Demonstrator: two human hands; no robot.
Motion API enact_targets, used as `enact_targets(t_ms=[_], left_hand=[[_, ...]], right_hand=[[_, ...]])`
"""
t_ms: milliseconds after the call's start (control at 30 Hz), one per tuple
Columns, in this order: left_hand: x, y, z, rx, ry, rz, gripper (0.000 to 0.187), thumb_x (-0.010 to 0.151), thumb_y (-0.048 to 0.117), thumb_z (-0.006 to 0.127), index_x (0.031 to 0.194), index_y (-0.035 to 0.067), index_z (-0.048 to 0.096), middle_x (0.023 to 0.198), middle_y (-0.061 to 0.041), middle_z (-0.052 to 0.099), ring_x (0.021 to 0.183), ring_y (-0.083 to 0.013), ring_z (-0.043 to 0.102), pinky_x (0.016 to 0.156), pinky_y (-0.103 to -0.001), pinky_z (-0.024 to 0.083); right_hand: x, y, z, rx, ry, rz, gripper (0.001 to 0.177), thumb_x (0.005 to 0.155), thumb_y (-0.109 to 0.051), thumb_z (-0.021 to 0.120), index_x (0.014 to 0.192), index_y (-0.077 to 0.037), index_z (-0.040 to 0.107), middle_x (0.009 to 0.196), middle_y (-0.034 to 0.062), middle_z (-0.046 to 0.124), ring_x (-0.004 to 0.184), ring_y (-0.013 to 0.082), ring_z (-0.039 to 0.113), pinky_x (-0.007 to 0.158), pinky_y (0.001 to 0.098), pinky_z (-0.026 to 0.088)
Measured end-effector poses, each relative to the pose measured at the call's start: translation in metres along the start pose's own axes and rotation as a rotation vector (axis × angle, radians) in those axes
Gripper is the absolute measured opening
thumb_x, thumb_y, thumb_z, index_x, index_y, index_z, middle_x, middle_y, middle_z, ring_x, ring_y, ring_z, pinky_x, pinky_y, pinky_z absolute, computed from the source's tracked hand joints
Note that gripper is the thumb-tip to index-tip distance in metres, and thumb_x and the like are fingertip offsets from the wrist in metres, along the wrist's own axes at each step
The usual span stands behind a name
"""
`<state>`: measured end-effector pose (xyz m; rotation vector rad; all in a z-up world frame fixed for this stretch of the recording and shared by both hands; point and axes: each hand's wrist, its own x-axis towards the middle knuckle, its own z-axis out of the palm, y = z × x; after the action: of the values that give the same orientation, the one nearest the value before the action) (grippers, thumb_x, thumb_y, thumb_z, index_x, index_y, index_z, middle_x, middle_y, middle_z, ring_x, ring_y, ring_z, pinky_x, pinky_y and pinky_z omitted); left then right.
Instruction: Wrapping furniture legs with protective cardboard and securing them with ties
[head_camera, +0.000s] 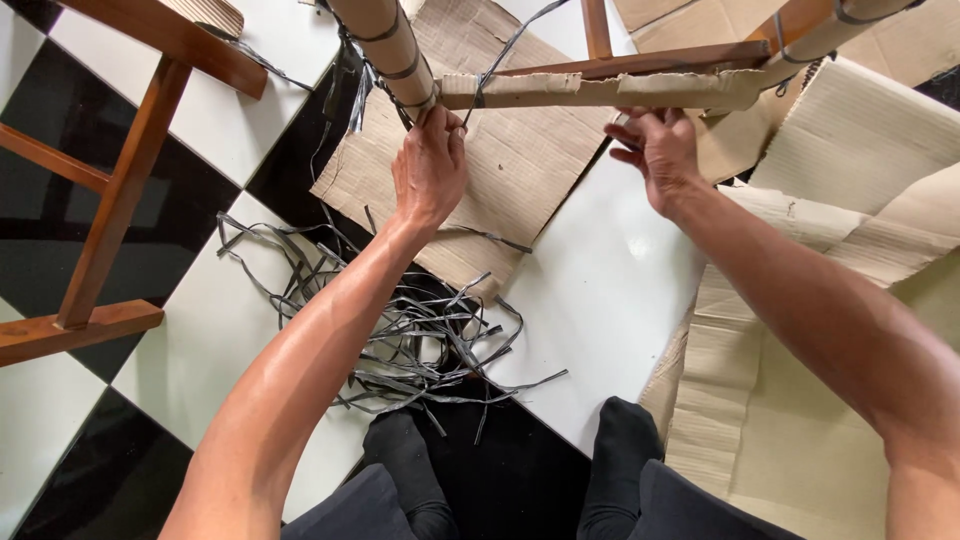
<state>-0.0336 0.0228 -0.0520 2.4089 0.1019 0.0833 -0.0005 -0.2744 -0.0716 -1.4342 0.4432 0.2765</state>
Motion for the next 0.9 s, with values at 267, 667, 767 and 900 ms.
enact_targets(t_ms=[267, 667, 767, 900], left_hand=[[-0.003, 0.003, -0.002, 0.043, 0.101, 0.101, 0.007, 0.091, 0.007, 0.059, 0.098, 0.009, 0.059, 0.090, -0.010, 0.070, 0.068, -0.0360, 0.066, 0.059, -0.050, 0.050], [0.000, 0.004, 0.002, 0.069, 0.118, 0.153, 0.004, 0.091, 0.008, 0.060, 0.093, 0.006, 0.057, 0.091, -0.009, 0.068, 0.063, -0.0307, 0.065, 0.055, -0.046, 0.052], [-0.002, 0.003, 0.002, 0.090, 0.104, 0.150, 0.006, 0.089, 0.009, 0.061, 0.093, 0.006, 0.058, 0.091, -0.009, 0.067, 0.060, -0.0283, 0.065, 0.052, -0.044, 0.053], [-0.004, 0.005, -0.001, 0.109, 0.103, 0.178, 0.010, 0.089, 0.010, 0.063, 0.093, 0.006, 0.055, 0.094, -0.009, 0.065, 0.058, -0.0265, 0.063, 0.052, -0.042, 0.053]], right_hand=[[-0.009, -0.023, 0.003, -0.092, 0.030, -0.144, 0.033, 0.102, -0.028, 0.054, 0.124, -0.005, 0.049, 0.111, 0.0025, 0.072, 0.085, 0.0122, 0.075, 0.067, 0.0216, 0.064], [0.018, -0.013, -0.008, -0.448, 0.166, -0.485, 0.033, 0.108, -0.037, 0.061, 0.095, -0.007, 0.060, 0.076, 0.0031, 0.072, 0.049, 0.0089, 0.067, 0.037, 0.0187, 0.055], [0.025, -0.003, -0.001, -0.492, 0.159, -0.697, 0.024, 0.112, -0.024, 0.060, 0.096, -0.007, 0.056, 0.079, 0.0049, 0.068, 0.055, 0.0111, 0.069, 0.042, 0.0203, 0.059], [0.005, -0.008, 0.019, -0.561, 0.124, -0.824, 0.014, 0.107, -0.009, 0.065, 0.101, -0.002, 0.055, 0.082, 0.0070, 0.069, 0.066, 0.0138, 0.068, 0.060, 0.0260, 0.066]])
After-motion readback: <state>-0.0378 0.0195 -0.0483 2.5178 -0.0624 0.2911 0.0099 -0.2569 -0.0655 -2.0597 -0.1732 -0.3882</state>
